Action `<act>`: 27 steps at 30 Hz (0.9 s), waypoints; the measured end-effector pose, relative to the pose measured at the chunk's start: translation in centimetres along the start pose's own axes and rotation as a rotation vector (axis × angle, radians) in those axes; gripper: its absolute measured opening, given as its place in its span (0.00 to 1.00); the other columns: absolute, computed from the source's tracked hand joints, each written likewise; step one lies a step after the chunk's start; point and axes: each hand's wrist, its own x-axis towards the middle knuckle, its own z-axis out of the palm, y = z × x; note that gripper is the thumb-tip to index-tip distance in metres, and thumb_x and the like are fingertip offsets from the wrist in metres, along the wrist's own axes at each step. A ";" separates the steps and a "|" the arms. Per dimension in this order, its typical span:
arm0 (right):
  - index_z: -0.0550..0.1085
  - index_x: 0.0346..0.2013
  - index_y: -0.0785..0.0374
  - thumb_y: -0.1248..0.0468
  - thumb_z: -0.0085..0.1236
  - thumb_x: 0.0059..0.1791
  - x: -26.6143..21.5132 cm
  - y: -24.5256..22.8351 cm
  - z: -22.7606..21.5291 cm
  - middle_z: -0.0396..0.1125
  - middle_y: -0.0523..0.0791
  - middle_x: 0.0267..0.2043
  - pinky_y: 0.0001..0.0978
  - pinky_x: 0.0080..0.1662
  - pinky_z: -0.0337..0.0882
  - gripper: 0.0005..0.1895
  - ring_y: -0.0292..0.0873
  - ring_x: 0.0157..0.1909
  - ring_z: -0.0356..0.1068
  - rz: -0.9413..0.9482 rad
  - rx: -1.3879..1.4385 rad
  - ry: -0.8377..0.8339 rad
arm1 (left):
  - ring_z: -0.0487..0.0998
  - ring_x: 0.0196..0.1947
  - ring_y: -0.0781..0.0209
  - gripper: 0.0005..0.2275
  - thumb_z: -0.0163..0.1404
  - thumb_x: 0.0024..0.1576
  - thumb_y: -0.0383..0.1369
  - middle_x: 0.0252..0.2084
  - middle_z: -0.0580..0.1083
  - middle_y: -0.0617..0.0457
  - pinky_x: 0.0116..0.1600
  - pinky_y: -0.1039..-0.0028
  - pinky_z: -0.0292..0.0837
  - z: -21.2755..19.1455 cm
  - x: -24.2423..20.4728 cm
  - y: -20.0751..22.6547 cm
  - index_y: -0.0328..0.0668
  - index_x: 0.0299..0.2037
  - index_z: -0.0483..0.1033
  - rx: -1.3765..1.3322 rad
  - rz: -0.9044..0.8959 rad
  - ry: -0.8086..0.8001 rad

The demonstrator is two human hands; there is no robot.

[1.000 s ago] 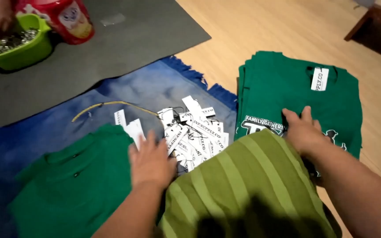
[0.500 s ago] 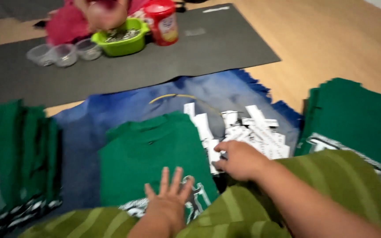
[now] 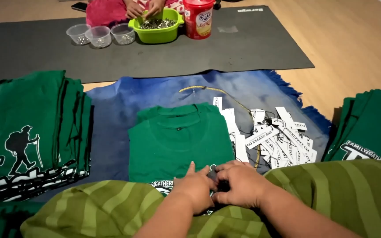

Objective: Attaching paper brand tags to the neck area of green t-shirts manually.

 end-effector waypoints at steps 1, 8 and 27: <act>0.83 0.39 0.47 0.42 0.70 0.36 0.0 0.1 0.0 0.67 0.39 0.65 0.48 0.64 0.58 0.22 0.46 0.66 0.63 0.001 0.003 0.001 | 0.30 0.81 0.43 0.21 0.57 0.56 0.40 0.82 0.41 0.64 0.73 0.27 0.46 0.4 0.7 -0.6 0.67 0.62 0.74 0.003 0.000 -0.002; 0.80 0.27 0.53 0.53 0.62 0.44 -0.4 0.4 0.1 0.73 0.38 0.47 0.39 0.55 0.68 0.08 0.45 0.54 0.67 -0.037 0.066 0.051 | 0.41 0.80 0.50 0.17 0.57 0.56 0.45 0.77 0.55 0.68 0.75 0.55 0.53 1.5 2.0 -2.0 0.60 0.55 0.78 -0.031 0.018 0.104; 0.82 0.46 0.36 0.67 0.48 0.39 -0.8 -2.2 -2.9 0.78 0.40 0.37 0.39 0.46 0.73 0.27 0.49 0.39 0.74 0.094 -0.007 0.009 | 0.82 0.37 0.47 0.07 0.50 0.55 0.27 0.38 0.81 0.46 0.41 0.61 0.77 0.5 1.3 -3.3 0.41 0.36 0.83 0.181 -0.193 0.328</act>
